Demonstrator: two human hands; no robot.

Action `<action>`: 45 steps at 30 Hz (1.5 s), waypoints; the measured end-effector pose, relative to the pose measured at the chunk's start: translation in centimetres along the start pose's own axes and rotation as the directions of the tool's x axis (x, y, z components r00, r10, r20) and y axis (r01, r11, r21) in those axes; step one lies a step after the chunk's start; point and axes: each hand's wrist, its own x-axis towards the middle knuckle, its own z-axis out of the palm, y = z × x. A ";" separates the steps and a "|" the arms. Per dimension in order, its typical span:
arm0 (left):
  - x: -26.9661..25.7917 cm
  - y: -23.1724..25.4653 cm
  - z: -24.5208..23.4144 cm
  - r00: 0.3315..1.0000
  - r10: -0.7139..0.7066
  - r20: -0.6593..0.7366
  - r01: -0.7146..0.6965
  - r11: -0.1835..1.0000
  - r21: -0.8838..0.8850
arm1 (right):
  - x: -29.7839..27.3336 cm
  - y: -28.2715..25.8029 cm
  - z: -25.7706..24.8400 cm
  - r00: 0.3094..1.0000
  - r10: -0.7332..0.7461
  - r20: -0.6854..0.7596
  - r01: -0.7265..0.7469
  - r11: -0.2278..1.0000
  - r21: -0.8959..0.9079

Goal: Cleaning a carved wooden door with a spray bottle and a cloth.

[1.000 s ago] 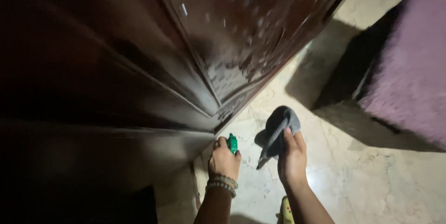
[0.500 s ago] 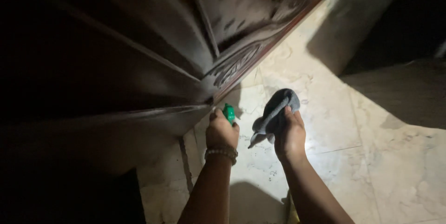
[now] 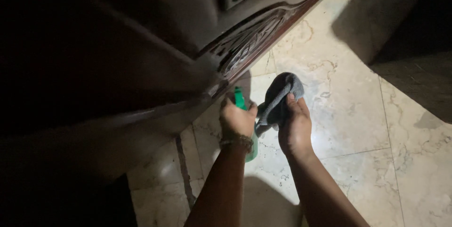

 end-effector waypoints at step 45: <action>-0.9 4.2 -9.4 0.955 0.284 0.081 -0.293 0.946 0.139 | 12.9 9.3 8.4 0.945 -0.267 0.188 0.318 0.884 -0.342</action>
